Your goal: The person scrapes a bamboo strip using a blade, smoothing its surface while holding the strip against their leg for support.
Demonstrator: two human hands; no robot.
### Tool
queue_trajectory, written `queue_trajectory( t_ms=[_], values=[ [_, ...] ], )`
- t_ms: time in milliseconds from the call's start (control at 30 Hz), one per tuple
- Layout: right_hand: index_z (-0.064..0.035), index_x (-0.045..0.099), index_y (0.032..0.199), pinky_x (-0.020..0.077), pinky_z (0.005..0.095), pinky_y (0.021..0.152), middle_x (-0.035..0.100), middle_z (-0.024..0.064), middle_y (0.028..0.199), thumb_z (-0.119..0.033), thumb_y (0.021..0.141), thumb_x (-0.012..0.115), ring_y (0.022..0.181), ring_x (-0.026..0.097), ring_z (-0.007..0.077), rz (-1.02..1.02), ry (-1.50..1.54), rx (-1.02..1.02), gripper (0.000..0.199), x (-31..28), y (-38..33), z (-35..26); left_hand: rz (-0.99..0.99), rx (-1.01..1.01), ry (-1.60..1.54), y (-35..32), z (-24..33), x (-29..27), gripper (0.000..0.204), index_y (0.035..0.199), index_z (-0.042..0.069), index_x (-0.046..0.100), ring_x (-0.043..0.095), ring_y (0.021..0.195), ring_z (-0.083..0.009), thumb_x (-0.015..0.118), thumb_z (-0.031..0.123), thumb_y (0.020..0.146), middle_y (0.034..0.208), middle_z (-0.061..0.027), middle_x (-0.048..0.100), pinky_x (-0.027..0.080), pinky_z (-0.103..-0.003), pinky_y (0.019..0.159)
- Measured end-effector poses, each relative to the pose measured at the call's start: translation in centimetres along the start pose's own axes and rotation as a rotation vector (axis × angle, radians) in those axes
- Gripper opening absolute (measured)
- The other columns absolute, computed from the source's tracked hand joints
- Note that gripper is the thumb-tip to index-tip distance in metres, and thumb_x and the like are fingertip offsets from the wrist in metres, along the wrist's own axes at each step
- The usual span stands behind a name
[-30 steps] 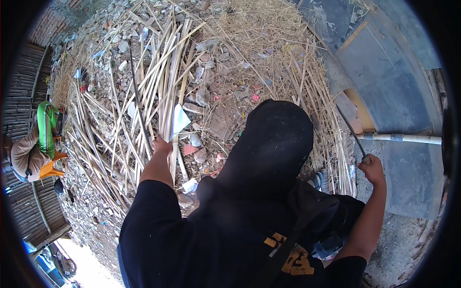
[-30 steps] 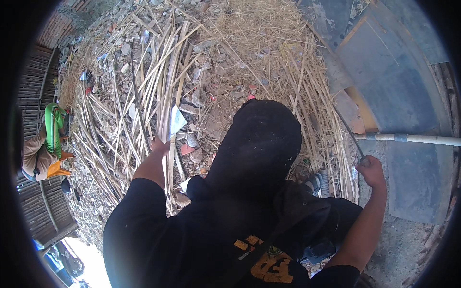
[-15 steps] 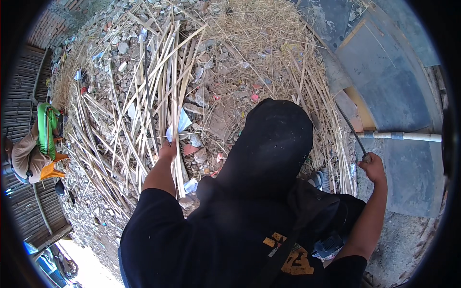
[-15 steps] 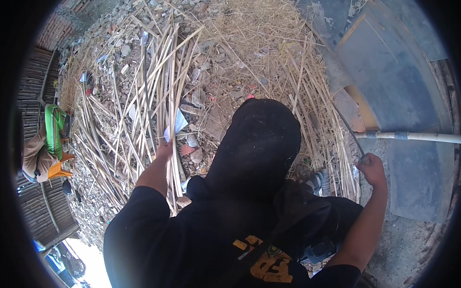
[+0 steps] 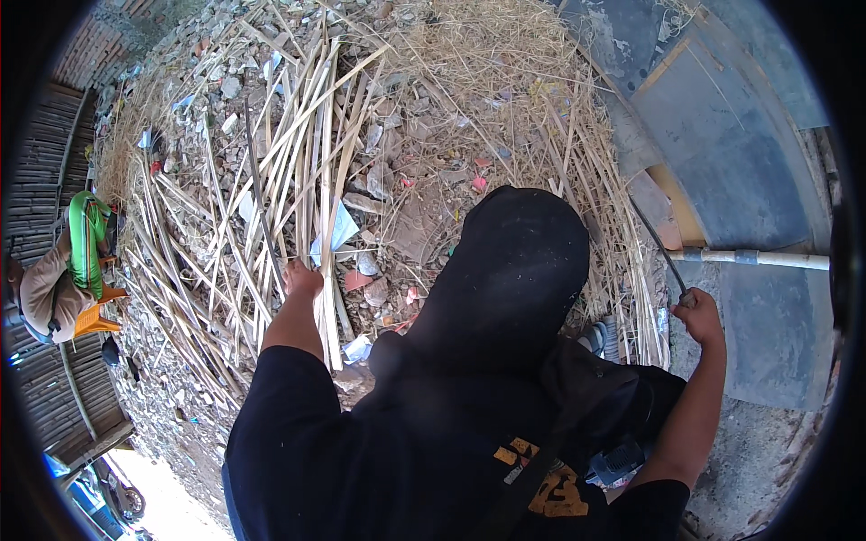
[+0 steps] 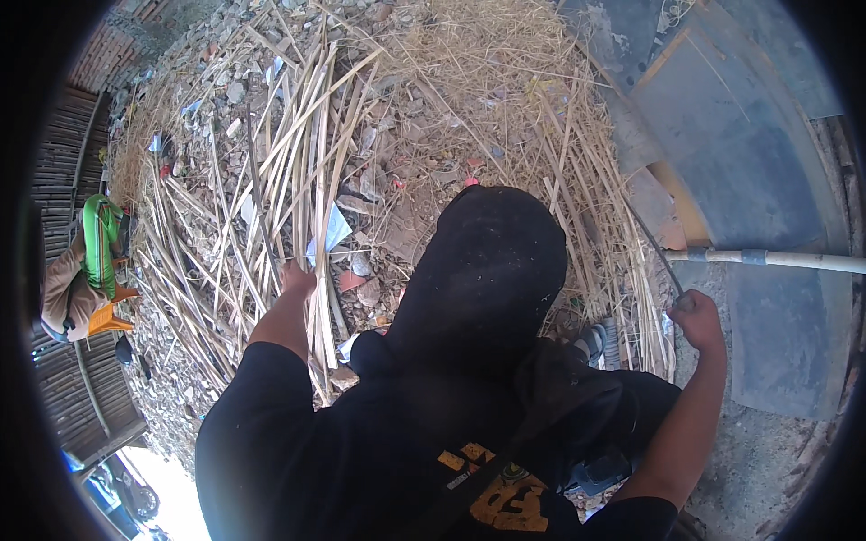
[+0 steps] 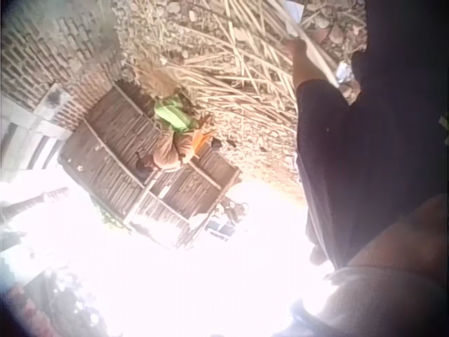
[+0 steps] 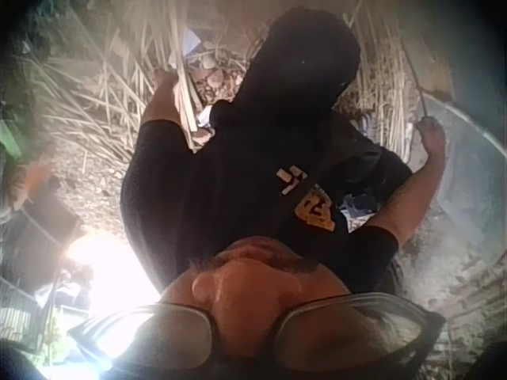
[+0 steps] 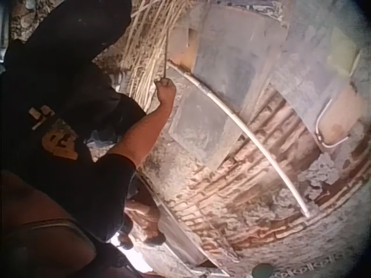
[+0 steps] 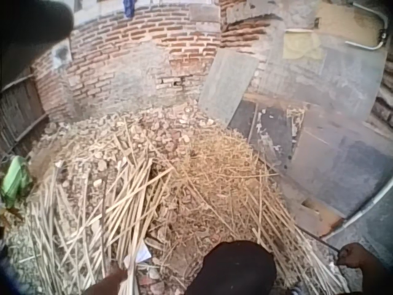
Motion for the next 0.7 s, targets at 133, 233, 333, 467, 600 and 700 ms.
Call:
queue_trajectory(
  t_ms=[133, 233, 333, 467, 600, 700],
  values=[
    [-0.0005, 0.064, 0.085, 0.0484, 0.0369, 0.07, 0.065, 0.0082, 0.075, -0.015, 0.076, 0.079, 0.07, 0.059, 0.0184, -0.009, -0.021, 0.008, 0.023, 0.2, 0.1, -0.1, -0.104, -0.09, -0.127, 1.7, -0.4, 2.4, 0.085, 0.159, 0.006, 0.017, 0.02, 0.151, -0.0364, 0.058, 0.019, 0.086, 0.165, -0.0139, 0.02, 0.025, -0.053, 0.121],
    [-0.0005, 0.064, 0.084, 0.0485, 0.0371, 0.071, 0.064, 0.0079, 0.075, -0.015, 0.076, 0.079, 0.07, 0.059, 0.0188, -0.01, -0.023, 0.003, 0.023, 0.1, 0.3, -0.2, -0.047, -0.148, -0.18, 2.2, -0.9, 2.8, 0.083, 0.157, 0.005, 0.018, 0.026, 0.15, -0.0387, 0.059, 0.017, 0.086, 0.162, -0.0201, 0.025, 0.027, -0.055, 0.12],
    [-0.0005, 0.064, 0.084, 0.0483, 0.0371, 0.071, 0.064, 0.0078, 0.074, -0.015, 0.076, 0.079, 0.07, 0.059, 0.0188, -0.011, -0.009, 0.018, 0.022, 0.4, 0.2, 0.5, 0.021, -0.156, -0.236, 1.2, -0.6, 2.0, 0.083, 0.155, 0.004, 0.02, 0.04, 0.143, -0.0404, 0.064, 0.02, 0.085, 0.154, -0.0252, 0.038, 0.034, -0.051, 0.117],
    [-0.0007, 0.063, 0.083, 0.0477, 0.0373, 0.069, 0.064, 0.0077, 0.074, -0.014, 0.077, 0.079, 0.069, 0.058, 0.0185, -0.016, -0.006, 0.005, 0.022, 0.5, 0.2, 0.2, 0.12, -0.056, -0.323, 1.1, -0.8, 2.7, 0.082, 0.15, 0.004, 0.028, 0.056, 0.129, -0.0406, 0.073, 0.03, 0.086, 0.14, -0.0256, 0.054, 0.046, -0.045, 0.107],
    [-0.0005, 0.063, 0.083, 0.0473, 0.0376, 0.068, 0.063, 0.0082, 0.073, -0.015, 0.076, 0.08, 0.068, 0.057, 0.0187, -0.01, -0.026, 0.008, 0.023, 0.2, 0.0, -0.7, 0.16, -0.037, -0.425, 1.8, -1.6, 4.2, 0.041, 0.122, 0.004, 0.057, 0.06, 0.12, -0.0417, 0.067, 0.029, 0.091, 0.129, -0.0242, 0.062, 0.047, -0.049, 0.102],
    [0.0, 0.063, 0.083, 0.0474, 0.0381, 0.067, 0.063, 0.0092, 0.072, -0.016, 0.075, 0.08, 0.067, 0.058, 0.0196, 0.008, -0.033, -0.037, 0.025, 0.0, 0.1, -0.7, 0.088, 0.047, -0.293, 1.0, -0.5, 4.7, 0.037, 0.117, 0.003, 0.062, 0.063, 0.114, -0.0441, 0.053, 0.033, 0.097, 0.12, -0.0256, 0.067, 0.047, -0.052, 0.101]
  ],
)
Point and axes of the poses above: each hand's wrist, its own y-axis towards the middle knuckle, its own x-axis out of the palm, z = x × y, the point moved 9 cm from there along y, towards the middle knuckle
